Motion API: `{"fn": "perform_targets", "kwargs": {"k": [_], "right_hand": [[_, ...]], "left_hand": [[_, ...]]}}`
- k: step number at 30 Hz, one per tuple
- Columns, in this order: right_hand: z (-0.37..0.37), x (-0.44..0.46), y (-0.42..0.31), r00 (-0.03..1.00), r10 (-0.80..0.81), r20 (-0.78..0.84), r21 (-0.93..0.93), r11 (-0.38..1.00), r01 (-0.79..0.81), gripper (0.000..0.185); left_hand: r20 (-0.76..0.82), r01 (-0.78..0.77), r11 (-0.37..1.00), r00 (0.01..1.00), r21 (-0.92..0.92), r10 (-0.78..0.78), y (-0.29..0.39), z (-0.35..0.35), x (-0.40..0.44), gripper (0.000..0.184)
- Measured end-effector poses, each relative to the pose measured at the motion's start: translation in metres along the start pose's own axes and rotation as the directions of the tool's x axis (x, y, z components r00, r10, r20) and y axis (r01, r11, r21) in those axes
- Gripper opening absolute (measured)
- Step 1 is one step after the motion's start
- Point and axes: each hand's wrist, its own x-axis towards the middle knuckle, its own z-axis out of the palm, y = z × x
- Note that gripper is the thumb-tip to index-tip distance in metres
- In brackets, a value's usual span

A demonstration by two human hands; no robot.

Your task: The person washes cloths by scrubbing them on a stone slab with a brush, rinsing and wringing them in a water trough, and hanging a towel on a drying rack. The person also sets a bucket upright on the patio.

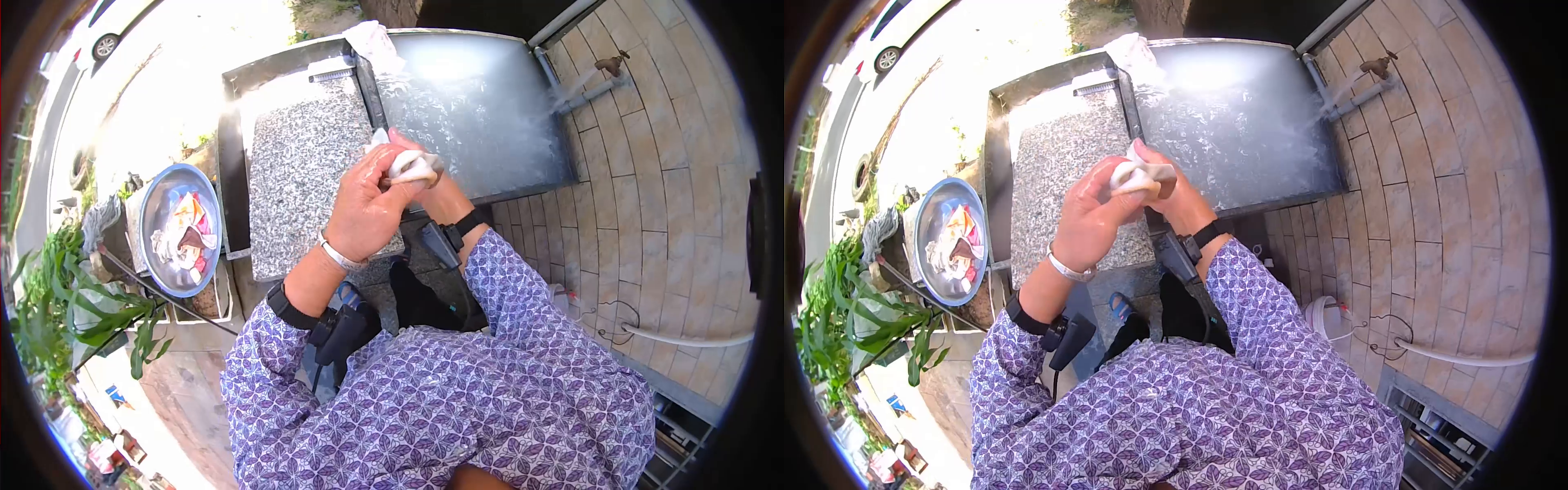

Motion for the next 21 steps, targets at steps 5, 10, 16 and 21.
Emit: {"fn": "perform_targets", "kwargs": {"k": [5,10,16,21], "right_hand": [[0.042,-0.011,0.06,0.922,-0.082,-0.379,-0.036,0.997,0.074,0.027],[0.085,-0.027,0.087,0.935,0.008,-0.355,-0.076,0.996,-0.037,0.032],[0.127,-0.013,0.098,0.992,0.053,-0.111,-0.016,0.998,-0.056,0.039],[0.132,-0.009,0.088,0.999,-0.044,-0.024,0.15,0.988,0.047,0.038]], "left_hand": [[-0.38,0.041,0.885,0.893,-0.464,-0.241,-0.011,-0.044,-0.062,0.011],[-0.646,0.142,0.907,0.659,-0.396,-0.385,-0.11,-0.14,-0.063,0.014],[-0.518,0.109,0.776,0.685,-0.622,-0.512,-0.241,-0.146,-0.048,0.037],[-0.415,-0.246,0.43,0.835,-0.869,-0.361,-0.15,-0.1,-0.062,0.059]]}}
